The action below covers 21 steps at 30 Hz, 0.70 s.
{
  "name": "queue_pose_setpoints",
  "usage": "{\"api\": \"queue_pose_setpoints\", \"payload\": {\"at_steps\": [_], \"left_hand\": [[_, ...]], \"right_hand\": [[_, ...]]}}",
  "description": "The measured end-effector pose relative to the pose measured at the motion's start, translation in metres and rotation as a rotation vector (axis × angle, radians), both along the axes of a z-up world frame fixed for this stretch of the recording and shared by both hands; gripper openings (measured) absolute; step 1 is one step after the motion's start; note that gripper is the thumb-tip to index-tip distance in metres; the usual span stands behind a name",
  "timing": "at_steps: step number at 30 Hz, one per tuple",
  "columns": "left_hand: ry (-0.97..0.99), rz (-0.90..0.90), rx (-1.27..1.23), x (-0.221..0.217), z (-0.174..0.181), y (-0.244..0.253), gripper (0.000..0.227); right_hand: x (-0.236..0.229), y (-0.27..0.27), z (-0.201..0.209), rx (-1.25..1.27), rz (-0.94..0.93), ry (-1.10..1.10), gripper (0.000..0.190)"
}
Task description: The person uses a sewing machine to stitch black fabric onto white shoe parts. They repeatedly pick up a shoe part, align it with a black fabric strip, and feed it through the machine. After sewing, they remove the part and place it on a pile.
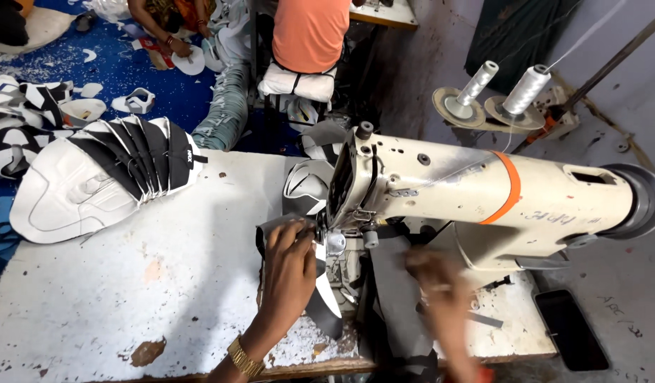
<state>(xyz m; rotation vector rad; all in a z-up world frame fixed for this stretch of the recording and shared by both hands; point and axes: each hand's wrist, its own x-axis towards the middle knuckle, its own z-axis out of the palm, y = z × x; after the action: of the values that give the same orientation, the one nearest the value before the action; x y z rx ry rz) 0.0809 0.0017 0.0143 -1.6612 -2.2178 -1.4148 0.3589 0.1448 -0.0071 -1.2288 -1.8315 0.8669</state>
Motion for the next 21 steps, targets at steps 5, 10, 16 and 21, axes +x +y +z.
{"api": "queue_pose_setpoints", "payload": {"at_steps": [5, 10, 16, 21], "left_hand": [[0.146, 0.282, 0.159, 0.006, 0.002, -0.011, 0.051], [-0.552, -0.144, 0.003, -0.028, -0.031, 0.008, 0.055], [-0.443, -0.310, -0.494, -0.083, 0.030, 0.048, 0.058], [-0.126, -0.286, -0.349, -0.065, 0.014, 0.053, 0.073]], "right_hand": [[0.154, 0.081, 0.091, 0.744, -0.153, 0.205, 0.016], [0.178, 0.172, 0.128, 0.860, -0.169, 0.007, 0.033], [0.154, 0.201, 0.199, 0.326, -0.351, -0.233, 0.035], [0.112, 0.180, 0.238, 0.669, -0.428, -0.726, 0.025]]}}
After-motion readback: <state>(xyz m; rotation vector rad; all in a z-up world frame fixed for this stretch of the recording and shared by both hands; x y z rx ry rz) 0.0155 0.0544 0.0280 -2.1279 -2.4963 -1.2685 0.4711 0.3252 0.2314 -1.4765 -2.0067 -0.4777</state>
